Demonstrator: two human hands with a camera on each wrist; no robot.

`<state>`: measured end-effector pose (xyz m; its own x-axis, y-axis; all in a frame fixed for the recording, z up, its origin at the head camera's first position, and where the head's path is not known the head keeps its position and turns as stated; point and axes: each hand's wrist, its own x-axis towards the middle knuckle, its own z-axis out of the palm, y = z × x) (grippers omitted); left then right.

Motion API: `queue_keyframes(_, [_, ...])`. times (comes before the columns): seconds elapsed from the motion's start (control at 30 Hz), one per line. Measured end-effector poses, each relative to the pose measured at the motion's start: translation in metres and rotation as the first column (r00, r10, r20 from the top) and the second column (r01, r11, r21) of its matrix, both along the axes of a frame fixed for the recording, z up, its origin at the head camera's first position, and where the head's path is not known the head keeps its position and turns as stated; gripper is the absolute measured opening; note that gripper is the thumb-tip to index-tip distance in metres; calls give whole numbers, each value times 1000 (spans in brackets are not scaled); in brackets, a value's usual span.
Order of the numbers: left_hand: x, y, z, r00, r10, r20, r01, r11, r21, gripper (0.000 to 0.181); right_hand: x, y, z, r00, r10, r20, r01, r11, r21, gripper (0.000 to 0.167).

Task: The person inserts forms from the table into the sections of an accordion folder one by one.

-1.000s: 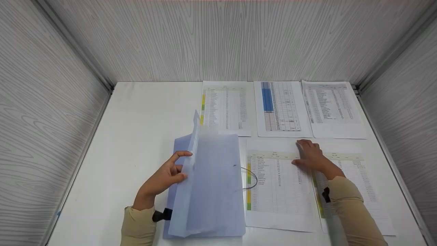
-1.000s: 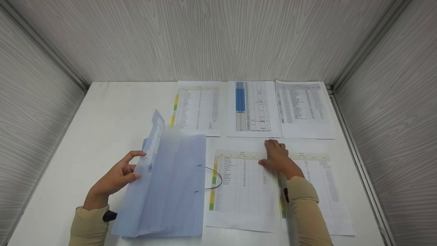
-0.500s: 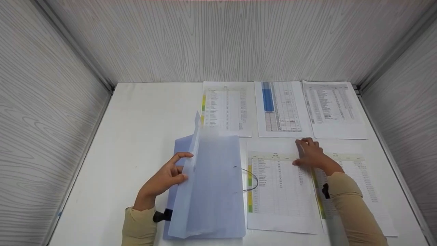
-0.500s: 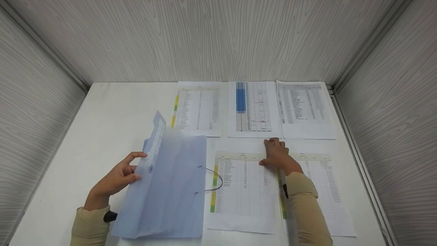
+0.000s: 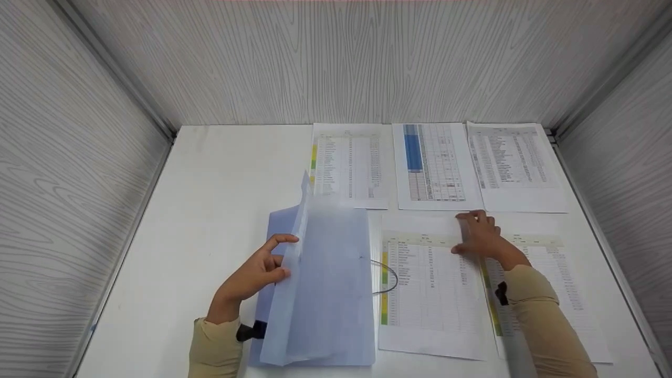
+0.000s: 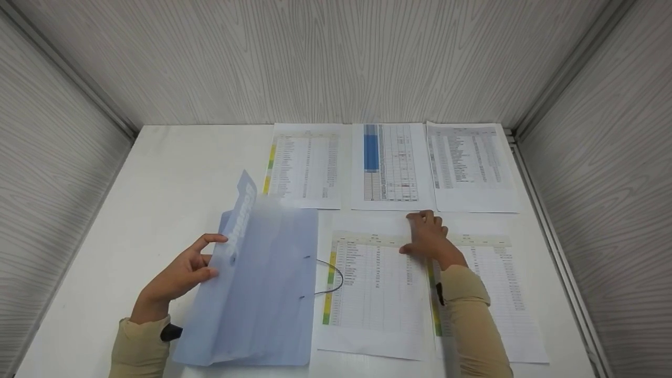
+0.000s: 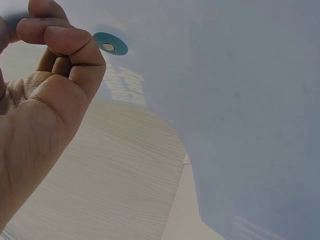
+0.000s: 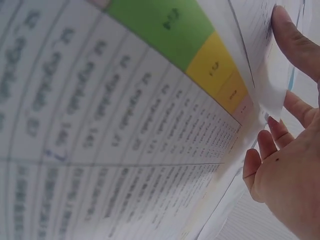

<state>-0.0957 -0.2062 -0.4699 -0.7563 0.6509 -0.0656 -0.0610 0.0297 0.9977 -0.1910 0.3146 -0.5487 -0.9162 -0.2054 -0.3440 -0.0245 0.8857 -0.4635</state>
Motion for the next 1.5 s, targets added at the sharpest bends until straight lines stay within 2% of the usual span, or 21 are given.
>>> queue_keyframes(0.3, [0,1,0,1000,6,4,-6,1000,8,56,7,-1,-1,999,-37,0,37,999,-27,95])
queue_keyframes(0.47, [1,1,-1,1000,7,-2,-7,1000,-7,57,10,-3,-1,999,-39,28,42,993,-109,96])
queue_keyframes(0.7, [1,1,0,1000,3,-20,-4,1000,-17,57,17,-2,0,999,-24,22,28,982,-187,96])
queue_keyframes(0.83, [1,1,0,1000,3,-25,-3,1000,-20,57,19,0,-1,1000,-3,8,5,981,-194,88])
queue_keyframes(1.13, [1,3,0,1000,5,-25,-5,1000,-3,57,30,-2,11,996,41,-81,-58,972,-226,49])
queue_keyframes(1.3, [1,4,0,1000,3,-5,-3,1000,-7,59,32,-2,17,995,60,-77,-80,956,-282,46])
queue_keyframes(1.5, [2,5,-1,1000,7,-8,-7,1000,-12,60,33,0,27,996,75,-47,-87,920,-383,49])
